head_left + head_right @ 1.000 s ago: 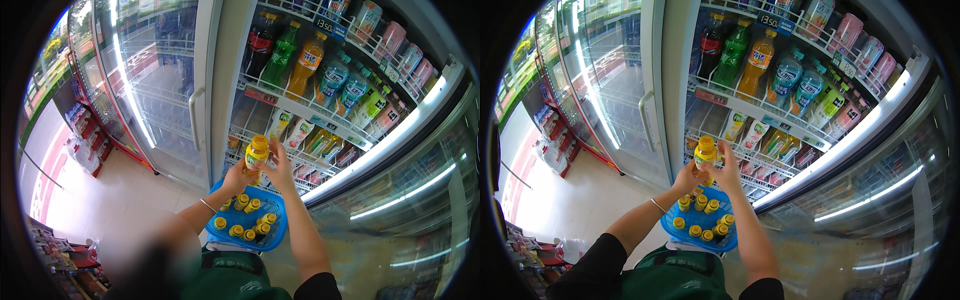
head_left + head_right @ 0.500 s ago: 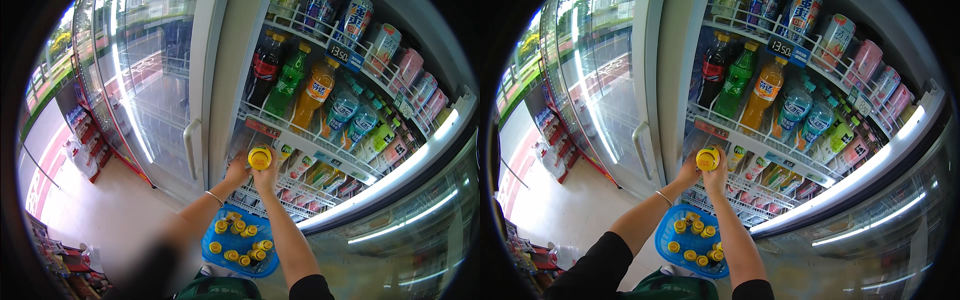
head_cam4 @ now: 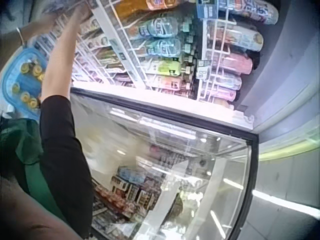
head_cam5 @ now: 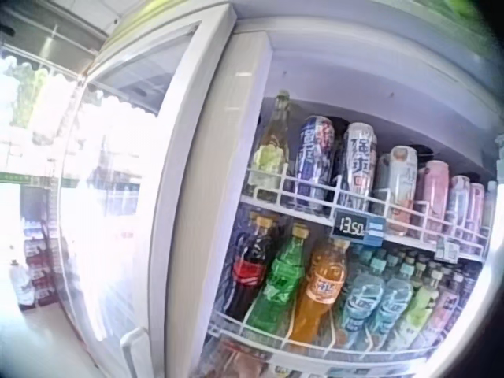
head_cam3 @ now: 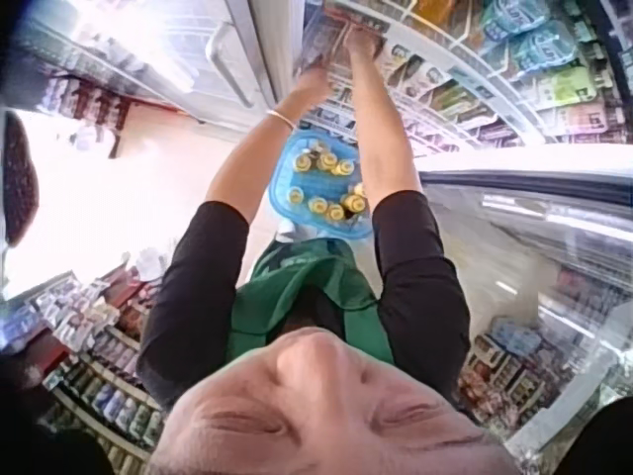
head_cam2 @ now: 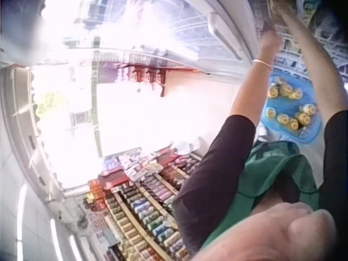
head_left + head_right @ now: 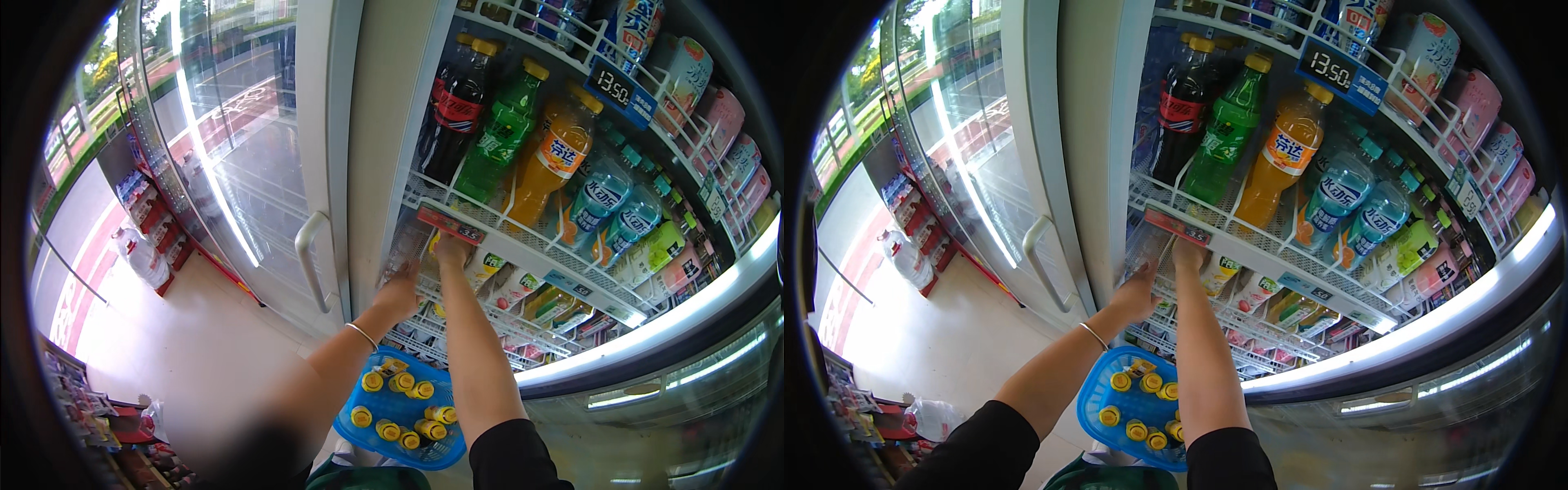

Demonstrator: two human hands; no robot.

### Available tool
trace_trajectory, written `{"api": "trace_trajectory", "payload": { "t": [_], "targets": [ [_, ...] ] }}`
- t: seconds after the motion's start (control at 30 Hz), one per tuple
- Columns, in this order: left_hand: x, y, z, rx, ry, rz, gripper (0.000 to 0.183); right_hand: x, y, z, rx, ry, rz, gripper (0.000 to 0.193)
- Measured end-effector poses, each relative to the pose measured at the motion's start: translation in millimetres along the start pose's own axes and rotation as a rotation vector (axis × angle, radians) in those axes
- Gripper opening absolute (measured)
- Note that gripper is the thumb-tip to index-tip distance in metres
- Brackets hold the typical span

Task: The person takes yellow-capped beverage bottles from a blue basket and places them one by one into a refrigerated display case. The person also places yellow pouches into the same shelf. The task is performed by hand without tools.

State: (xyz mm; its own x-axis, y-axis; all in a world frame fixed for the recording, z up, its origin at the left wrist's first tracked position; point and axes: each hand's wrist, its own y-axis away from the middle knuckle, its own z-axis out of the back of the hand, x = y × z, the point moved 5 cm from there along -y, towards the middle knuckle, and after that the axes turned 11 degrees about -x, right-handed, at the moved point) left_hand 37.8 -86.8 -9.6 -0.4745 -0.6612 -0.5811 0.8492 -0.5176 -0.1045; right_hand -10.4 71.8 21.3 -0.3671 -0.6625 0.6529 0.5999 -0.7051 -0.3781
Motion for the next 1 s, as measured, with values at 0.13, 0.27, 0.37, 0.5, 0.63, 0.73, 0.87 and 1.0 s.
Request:
{"api": "trace_trajectory", "payload": {
  "t": [0.13,0.27,0.37,0.5,0.63,0.73,0.87,1.0],
  "targets": [
    [-42,-1,-3,0.048,-0.007,-0.05,0.088,-35,-48,10,-0.112,-0.047,0.291,0.046],
    [-33,1,-2,-0.016,-0.089,-0.085,0.083,-17,-42,11,-0.039,0.032,0.215,0.047],
    [-38,0,-8,0.0,-0.09,-0.104,0.083,-29,-39,21,-0.092,-0.07,0.144,0.054],
    [-18,-7,-14,-0.013,-0.103,-0.128,0.084,-3,18,39,0.021,-0.359,-0.034,0.073],
    [-50,3,3,0.081,0.012,-0.197,0.085,-21,107,62,-0.241,-0.333,0.126,0.072],
    [-11,23,-16,-0.186,-0.008,-0.233,0.083,-35,160,77,-0.166,-0.343,0.14,0.064],
    [-25,115,-46,-0.167,0.241,-0.336,0.077,-131,219,93,0.023,-0.275,0.078,0.055],
    [23,189,-95,0.032,0.399,-0.011,0.062,-196,278,103,0.178,-0.161,-0.053,0.044]
  ]
}}
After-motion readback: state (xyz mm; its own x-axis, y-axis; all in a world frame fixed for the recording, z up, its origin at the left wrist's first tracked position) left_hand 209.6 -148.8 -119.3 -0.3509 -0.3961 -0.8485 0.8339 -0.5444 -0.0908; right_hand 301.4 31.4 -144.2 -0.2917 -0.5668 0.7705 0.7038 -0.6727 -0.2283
